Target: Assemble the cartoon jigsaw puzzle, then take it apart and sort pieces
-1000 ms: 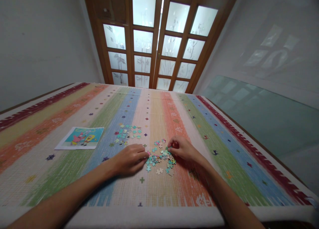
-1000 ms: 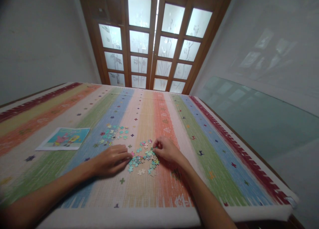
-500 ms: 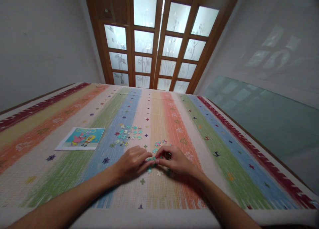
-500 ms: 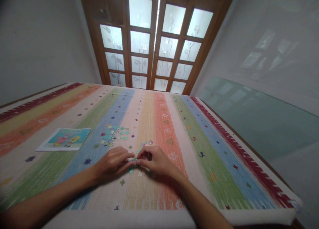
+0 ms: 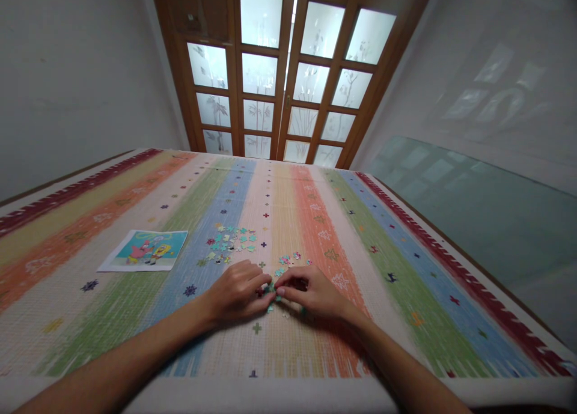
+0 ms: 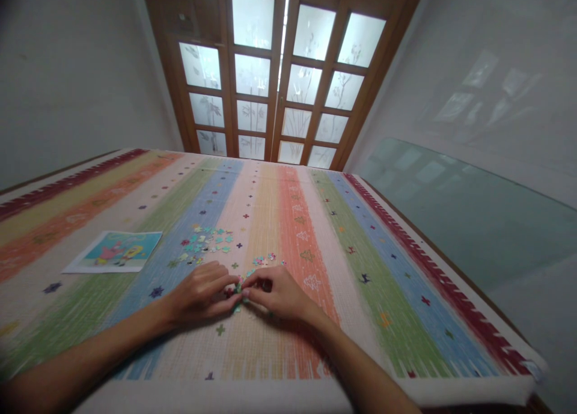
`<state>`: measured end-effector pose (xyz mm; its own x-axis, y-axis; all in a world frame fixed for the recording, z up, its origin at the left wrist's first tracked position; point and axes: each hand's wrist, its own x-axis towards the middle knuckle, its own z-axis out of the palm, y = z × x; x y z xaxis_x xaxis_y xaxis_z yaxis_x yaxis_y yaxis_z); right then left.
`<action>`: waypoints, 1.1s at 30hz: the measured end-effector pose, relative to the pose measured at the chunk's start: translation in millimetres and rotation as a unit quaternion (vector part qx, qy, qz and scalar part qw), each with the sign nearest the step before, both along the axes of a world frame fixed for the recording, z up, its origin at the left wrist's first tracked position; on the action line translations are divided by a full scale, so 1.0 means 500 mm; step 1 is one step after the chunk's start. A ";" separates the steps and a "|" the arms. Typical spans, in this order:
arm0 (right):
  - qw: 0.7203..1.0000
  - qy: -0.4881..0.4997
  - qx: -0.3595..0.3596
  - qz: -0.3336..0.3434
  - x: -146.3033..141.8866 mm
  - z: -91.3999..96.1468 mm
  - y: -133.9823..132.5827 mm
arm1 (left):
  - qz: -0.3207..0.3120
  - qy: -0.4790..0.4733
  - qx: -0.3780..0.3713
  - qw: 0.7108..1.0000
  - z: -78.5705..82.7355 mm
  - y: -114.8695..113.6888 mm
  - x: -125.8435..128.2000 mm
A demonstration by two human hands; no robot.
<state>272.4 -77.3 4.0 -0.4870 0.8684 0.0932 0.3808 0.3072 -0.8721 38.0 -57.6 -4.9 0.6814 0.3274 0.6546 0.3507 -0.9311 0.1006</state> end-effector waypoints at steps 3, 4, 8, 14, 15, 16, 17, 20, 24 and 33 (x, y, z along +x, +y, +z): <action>1.000 -0.007 0.028 -0.013 0.009 0.012 0.004 | 0.024 0.018 -0.004 1.000 0.008 0.019 -0.019; 0.999 -0.007 0.035 -0.018 0.012 0.015 0.005 | 0.034 0.026 -0.012 0.999 0.012 0.027 -0.029; 0.998 0.003 0.048 -0.032 0.024 0.024 0.012 | 0.073 0.070 -0.064 0.993 0.025 0.065 -0.073; 0.998 0.007 0.051 -0.044 0.033 0.023 0.020 | 0.108 0.135 -0.127 0.977 0.028 0.097 -0.117; 0.998 0.006 0.052 -0.047 0.034 0.023 0.021 | 0.110 0.142 -0.135 0.974 0.027 0.100 -0.120; 0.997 0.005 0.052 -0.049 0.035 0.023 0.021 | 0.112 0.149 -0.140 0.972 0.025 0.102 -0.122; 0.997 0.004 0.052 -0.052 0.035 0.024 0.021 | 0.113 0.153 -0.145 0.971 0.024 0.104 -0.123; 0.997 0.002 0.056 -0.058 0.039 0.024 0.023 | 0.113 0.156 -0.157 0.969 0.025 0.109 -0.126; 0.995 0.005 0.071 -0.075 0.049 0.019 0.031 | 0.107 0.145 -0.174 0.968 0.037 0.114 -0.136; 0.989 -0.001 0.083 -0.123 0.082 0.023 0.050 | 0.107 0.179 -0.188 0.960 0.057 0.124 -0.163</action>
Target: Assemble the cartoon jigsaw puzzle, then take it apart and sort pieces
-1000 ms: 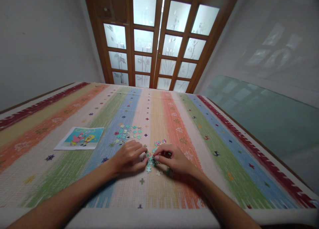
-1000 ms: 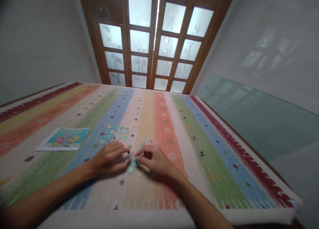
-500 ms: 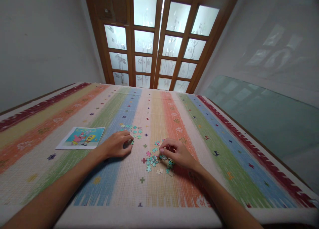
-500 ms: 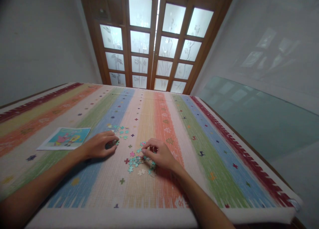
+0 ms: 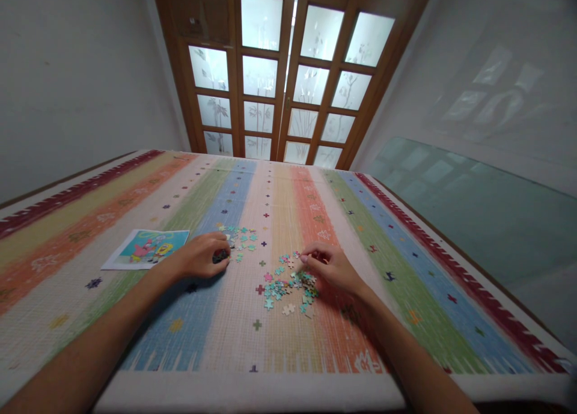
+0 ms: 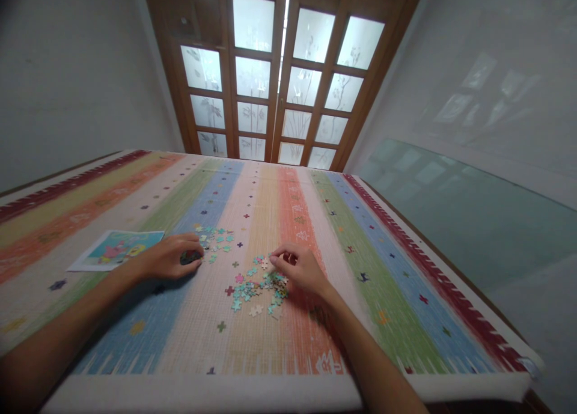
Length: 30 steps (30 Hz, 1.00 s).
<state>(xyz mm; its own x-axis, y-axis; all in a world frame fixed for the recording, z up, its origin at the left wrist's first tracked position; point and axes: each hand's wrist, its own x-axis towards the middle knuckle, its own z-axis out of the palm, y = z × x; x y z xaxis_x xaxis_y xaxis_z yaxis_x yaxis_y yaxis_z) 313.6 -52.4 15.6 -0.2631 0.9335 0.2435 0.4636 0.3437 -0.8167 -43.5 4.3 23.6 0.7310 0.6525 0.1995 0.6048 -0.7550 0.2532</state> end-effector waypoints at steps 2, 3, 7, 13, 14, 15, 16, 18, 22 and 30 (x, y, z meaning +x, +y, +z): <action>1.000 0.000 -0.002 -0.009 0.008 0.003 0.003 | -0.002 0.000 0.002 1.000 0.000 0.001 0.000; 1.000 -0.001 -0.001 -0.014 0.011 0.004 0.005 | -0.002 0.001 0.001 1.000 0.000 0.001 0.000; 0.999 -0.001 -0.003 -0.038 0.026 0.003 0.013 | -0.003 0.003 -0.007 1.000 -0.001 0.002 0.002; 0.999 -0.039 -0.009 -0.020 0.048 0.008 0.021 | -0.007 -0.006 -0.008 1.000 -0.001 0.001 0.001; 0.999 -0.051 -0.015 -0.009 0.053 0.010 0.022 | -0.002 -0.006 -0.010 1.000 0.000 0.000 -0.001; 0.998 -0.064 -0.020 0.004 0.058 0.011 0.023 | 0.003 -0.006 -0.012 1.000 0.003 0.000 -0.003; 0.997 -0.077 -0.025 0.018 0.063 0.013 0.023 | 0.009 -0.005 -0.015 1.000 0.006 0.000 -0.006; 0.993 -0.101 -0.031 0.055 0.071 0.015 0.022 | 0.012 -0.001 -0.023 1.000 0.012 0.001 -0.013; 0.979 -0.154 -0.050 0.126 0.076 0.014 0.018 | 0.001 0.001 -0.036 0.999 0.021 0.004 -0.023; 0.973 -0.177 -0.059 0.135 0.066 0.007 0.016 | 0.007 -0.003 -0.042 0.999 0.015 0.011 -0.025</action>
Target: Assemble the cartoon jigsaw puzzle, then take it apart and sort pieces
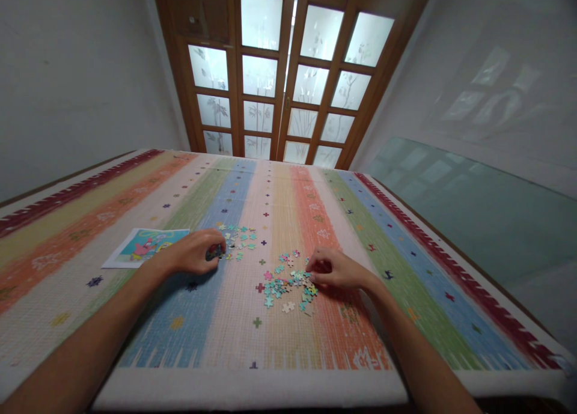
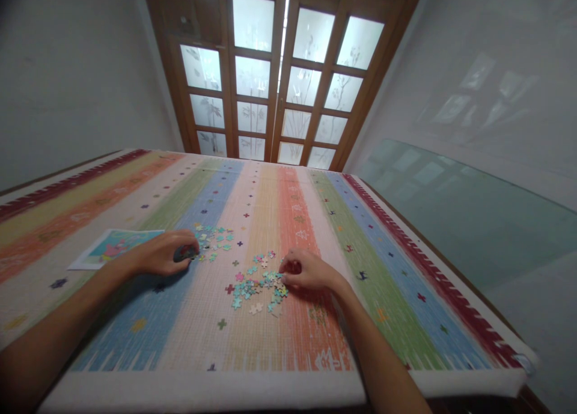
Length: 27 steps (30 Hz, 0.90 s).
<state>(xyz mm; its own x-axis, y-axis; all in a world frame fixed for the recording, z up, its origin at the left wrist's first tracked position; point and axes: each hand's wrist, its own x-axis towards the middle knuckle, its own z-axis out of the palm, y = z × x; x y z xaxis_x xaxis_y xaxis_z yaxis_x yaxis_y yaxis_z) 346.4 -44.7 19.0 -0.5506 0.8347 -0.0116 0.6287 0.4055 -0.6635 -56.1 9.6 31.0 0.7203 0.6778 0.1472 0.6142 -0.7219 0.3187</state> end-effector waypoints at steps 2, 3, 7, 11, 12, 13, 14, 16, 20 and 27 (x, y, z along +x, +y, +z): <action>1.000 0.001 -0.003 -0.003 0.000 0.001 0.000 | 0.001 0.003 0.001 1.000 -0.001 0.002 -0.001; 1.000 0.002 -0.003 -0.007 0.000 0.001 -0.001 | 0.002 0.006 0.003 1.000 -0.002 0.002 -0.002; 0.999 0.024 0.006 -0.042 -0.005 0.000 0.000 | 0.007 0.009 0.008 1.000 -0.002 0.002 -0.003; 0.992 0.057 0.048 -0.102 -0.014 -0.004 0.002 | 0.007 0.007 0.015 1.000 -0.001 -0.004 0.003; 0.990 0.057 0.063 -0.110 -0.016 -0.005 0.002 | 0.004 0.006 0.021 1.000 -0.001 -0.005 0.006; 0.989 0.052 0.078 -0.110 -0.018 -0.006 0.001 | -0.001 0.003 0.028 1.000 -0.001 -0.007 0.009; 0.990 0.045 0.090 -0.102 -0.020 -0.007 0.000 | -0.008 -0.002 0.036 0.999 -0.001 -0.009 0.013; 0.992 0.024 0.099 -0.076 -0.022 -0.010 -0.002 | -0.026 -0.019 0.053 0.998 -0.004 -0.015 0.022; 0.997 -0.009 0.075 -0.027 -0.021 -0.007 -0.009 | -0.068 -0.057 0.075 0.993 -0.015 -0.035 0.052; 0.997 -0.065 0.046 0.009 -0.003 0.001 -0.011 | -0.134 -0.103 0.086 0.982 -0.036 -0.083 0.119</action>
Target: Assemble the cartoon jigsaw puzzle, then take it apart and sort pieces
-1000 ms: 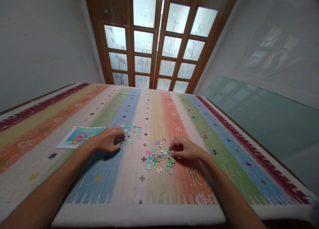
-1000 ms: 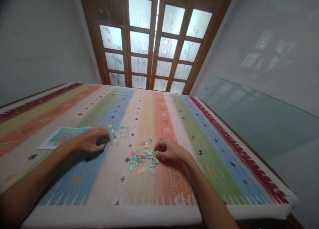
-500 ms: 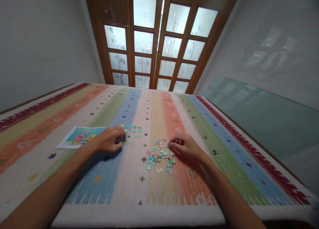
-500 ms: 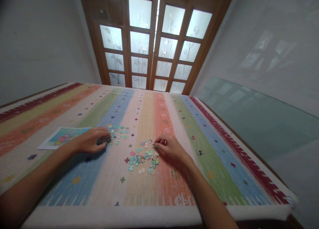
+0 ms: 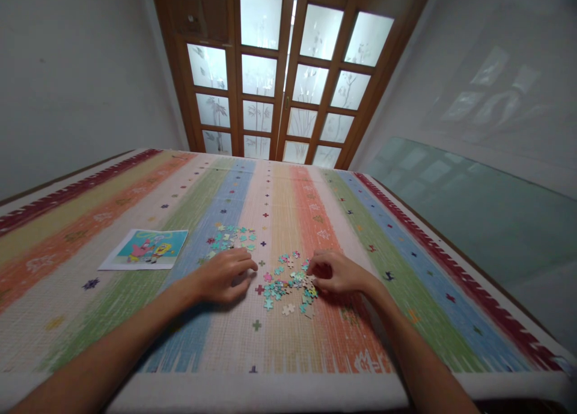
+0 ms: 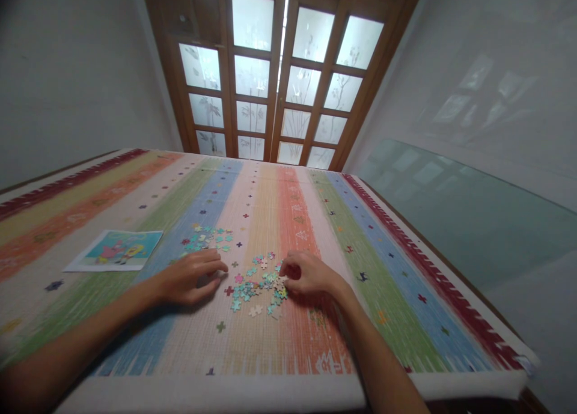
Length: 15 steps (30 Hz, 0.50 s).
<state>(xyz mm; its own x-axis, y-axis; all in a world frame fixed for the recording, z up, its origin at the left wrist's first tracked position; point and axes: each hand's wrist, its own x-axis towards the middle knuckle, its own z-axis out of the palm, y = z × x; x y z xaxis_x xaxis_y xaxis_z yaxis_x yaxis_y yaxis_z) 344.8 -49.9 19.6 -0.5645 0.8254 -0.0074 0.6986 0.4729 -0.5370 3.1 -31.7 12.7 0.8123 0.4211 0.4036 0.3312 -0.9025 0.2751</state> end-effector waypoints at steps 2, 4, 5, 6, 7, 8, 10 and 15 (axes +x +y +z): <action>1.000 0.000 0.003 -0.003 0.001 -0.002 0.001 | -0.011 -0.004 -0.005 1.000 -0.004 -0.012 0.015; 1.000 0.013 0.013 -0.005 -0.005 -0.005 0.000 | -0.019 -0.001 -0.013 1.000 -0.008 -0.021 0.026; 1.000 0.024 0.019 -0.007 -0.011 -0.006 -0.001 | -0.021 0.003 -0.015 1.000 -0.011 -0.025 0.031; 0.999 0.037 0.027 -0.010 -0.018 -0.007 -0.002 | -0.020 0.006 -0.014 1.000 -0.015 -0.029 0.036; 0.998 0.048 0.034 -0.013 -0.027 -0.008 -0.003 | -0.019 0.009 -0.010 1.000 -0.019 -0.032 0.040; 0.998 0.055 0.041 -0.016 -0.036 -0.010 -0.005 | -0.017 0.009 -0.005 1.000 -0.022 -0.034 0.044; 0.998 0.051 0.047 -0.013 -0.054 -0.012 -0.010 | -0.010 0.003 0.005 1.000 -0.029 -0.037 0.050; 0.999 0.027 0.030 0.007 -0.071 -0.013 -0.019 | 0.000 -0.019 0.011 1.000 -0.037 -0.039 0.056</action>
<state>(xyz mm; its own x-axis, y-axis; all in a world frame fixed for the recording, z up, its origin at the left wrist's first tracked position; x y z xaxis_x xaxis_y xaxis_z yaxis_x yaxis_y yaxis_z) 309.5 -59.4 13.3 -0.5736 0.8160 0.0723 0.6633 0.5144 -0.5435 31.2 -51.1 -5.7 0.7966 0.4116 0.4429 0.3211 -0.9087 0.2669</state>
